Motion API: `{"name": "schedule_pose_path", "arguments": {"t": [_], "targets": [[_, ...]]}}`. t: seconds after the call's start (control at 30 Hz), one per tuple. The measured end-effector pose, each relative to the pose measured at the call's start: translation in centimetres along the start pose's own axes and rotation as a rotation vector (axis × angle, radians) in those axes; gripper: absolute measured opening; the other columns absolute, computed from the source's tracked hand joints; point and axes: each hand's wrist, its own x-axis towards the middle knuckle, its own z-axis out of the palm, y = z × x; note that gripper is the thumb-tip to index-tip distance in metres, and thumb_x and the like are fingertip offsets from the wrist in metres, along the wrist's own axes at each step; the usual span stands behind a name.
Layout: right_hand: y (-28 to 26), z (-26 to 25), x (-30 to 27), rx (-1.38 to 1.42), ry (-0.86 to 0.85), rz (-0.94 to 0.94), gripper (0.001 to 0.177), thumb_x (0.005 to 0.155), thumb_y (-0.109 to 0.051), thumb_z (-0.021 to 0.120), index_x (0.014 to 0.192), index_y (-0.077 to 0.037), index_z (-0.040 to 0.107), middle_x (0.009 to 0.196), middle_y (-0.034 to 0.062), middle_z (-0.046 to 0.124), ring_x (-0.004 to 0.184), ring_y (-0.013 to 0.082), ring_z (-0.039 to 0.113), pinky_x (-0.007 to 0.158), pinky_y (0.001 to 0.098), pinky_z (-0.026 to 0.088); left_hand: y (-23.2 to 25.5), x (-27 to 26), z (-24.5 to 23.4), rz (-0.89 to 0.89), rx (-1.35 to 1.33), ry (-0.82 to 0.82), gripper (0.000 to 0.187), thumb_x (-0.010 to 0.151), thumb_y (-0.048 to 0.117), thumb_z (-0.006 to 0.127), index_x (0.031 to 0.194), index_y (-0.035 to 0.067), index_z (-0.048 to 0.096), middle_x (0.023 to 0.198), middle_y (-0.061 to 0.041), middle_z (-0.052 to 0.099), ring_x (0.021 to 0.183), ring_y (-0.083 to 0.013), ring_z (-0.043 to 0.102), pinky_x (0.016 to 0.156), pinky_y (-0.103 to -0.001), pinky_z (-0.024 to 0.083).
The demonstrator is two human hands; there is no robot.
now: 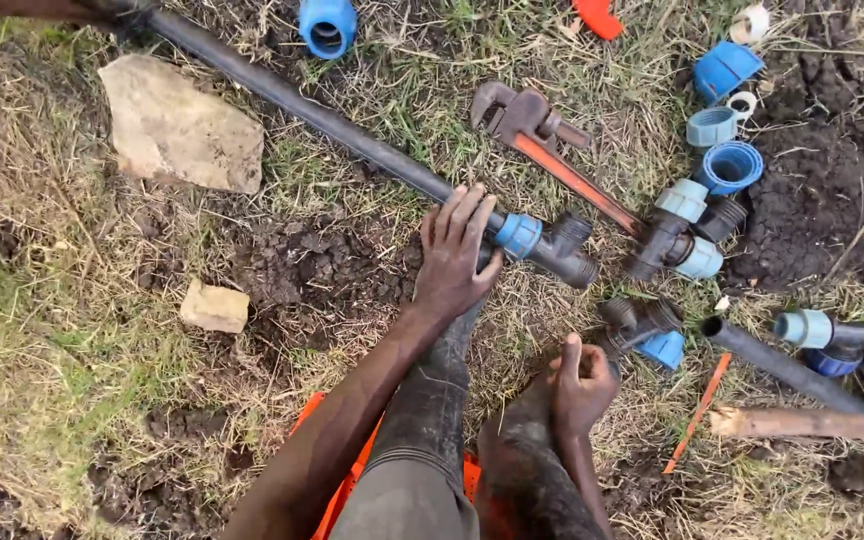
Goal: Assembling and adjusting irrigation pipe connectors and T-junctions on the ground.
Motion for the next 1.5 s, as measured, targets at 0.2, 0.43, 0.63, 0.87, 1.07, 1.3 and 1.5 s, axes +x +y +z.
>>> {"name": "schedule_pose_path", "arguments": {"t": [0.2, 0.43, 0.63, 0.87, 1.07, 1.3, 1.5], "targets": [[-0.4, 0.1, -0.2, 0.004, -0.002, -0.015, 0.032, 0.107, -0.022, 0.068, 0.082, -0.002, 0.063, 0.058, 0.0139, 0.063, 0.04, 0.0165, 0.057, 0.038, 0.0231, 0.04, -0.5, 0.0, 0.4, 0.009, -0.006, -0.026, 0.079, 0.08, 0.025, 0.084, 0.149, 0.017, 0.046, 0.161, -0.009, 0.034, 0.15, -0.0305, 0.026, 0.117, -0.057, 0.03], [-0.1, 0.1, 0.1, 0.007, 0.011, -0.025, 0.033, 0.106, -0.022, 0.068, 0.081, -0.002, 0.064, 0.058, 0.0136, 0.063, 0.039, 0.0165, 0.056, 0.037, 0.0233, 0.04, -0.4, 0.2, 0.3, 0.048, -0.032, 0.011, 0.075, 0.078, 0.022, 0.085, 0.145, 0.018, 0.051, 0.159, -0.009, 0.037, 0.149, -0.0308, 0.028, 0.114, -0.055, 0.034], [0.6, -0.1, 0.3, 0.017, 0.017, -0.05, 0.032, 0.105, -0.021, 0.07, 0.08, -0.002, 0.064, 0.057, 0.0138, 0.063, 0.038, 0.0171, 0.057, 0.035, 0.0246, 0.041, -0.4, 0.2, 0.8, 0.071, -0.033, 0.03, 0.073, 0.076, 0.022, 0.086, 0.142, 0.018, 0.055, 0.157, -0.009, 0.039, 0.147, -0.0324, 0.029, 0.112, -0.056, 0.035], [1.1, -0.1, 0.6, 0.009, 0.018, -0.049, 0.034, 0.102, -0.024, 0.071, 0.077, -0.003, 0.066, 0.055, 0.013, 0.064, 0.037, 0.0171, 0.058, 0.034, 0.0243, 0.041, -0.5, 0.2, 1.2, 0.071, -0.043, 0.071, 0.073, 0.074, 0.021, 0.086, 0.141, 0.018, 0.058, 0.155, -0.01, 0.044, 0.147, -0.0342, 0.032, 0.112, -0.057, 0.034], [1.5, -0.2, 1.0, 0.014, 0.028, -0.039, 0.031, 0.099, -0.022, 0.073, 0.077, -0.002, 0.068, 0.054, 0.0132, 0.064, 0.037, 0.0172, 0.059, 0.035, 0.0249, 0.043, -0.5, 0.4, 1.4, 0.097, -0.029, 0.083, 0.07, 0.075, 0.021, 0.085, 0.14, 0.017, 0.059, 0.154, -0.011, 0.045, 0.145, -0.0346, 0.033, 0.112, -0.055, 0.033], [2.2, -0.3, 1.0, 0.012, 0.01, -0.026, 0.027, 0.098, -0.021, 0.073, 0.079, -0.002, 0.069, 0.053, 0.0125, 0.064, 0.037, 0.0163, 0.059, 0.035, 0.0252, 0.044, -0.5, 0.4, 1.5, 0.108, -0.025, 0.087, 0.072, 0.072, 0.019, 0.086, 0.139, 0.017, 0.059, 0.155, -0.011, 0.045, 0.145, -0.0355, 0.031, 0.111, -0.054, 0.033], [2.7, -0.4, 1.1, 0.008, 0.0, -0.041, 0.027, 0.099, -0.022, 0.073, 0.081, -0.002, 0.069, 0.054, 0.0129, 0.064, 0.038, 0.0172, 0.059, 0.037, 0.0261, 0.044, -0.7, 1.0, 1.2, 0.138, -0.001, 0.052, 0.074, 0.069, 0.019, 0.088, 0.137, 0.017, 0.06, 0.149, -0.01, 0.049, 0.142, -0.0347, 0.034, 0.108, -0.054, 0.034]]}}
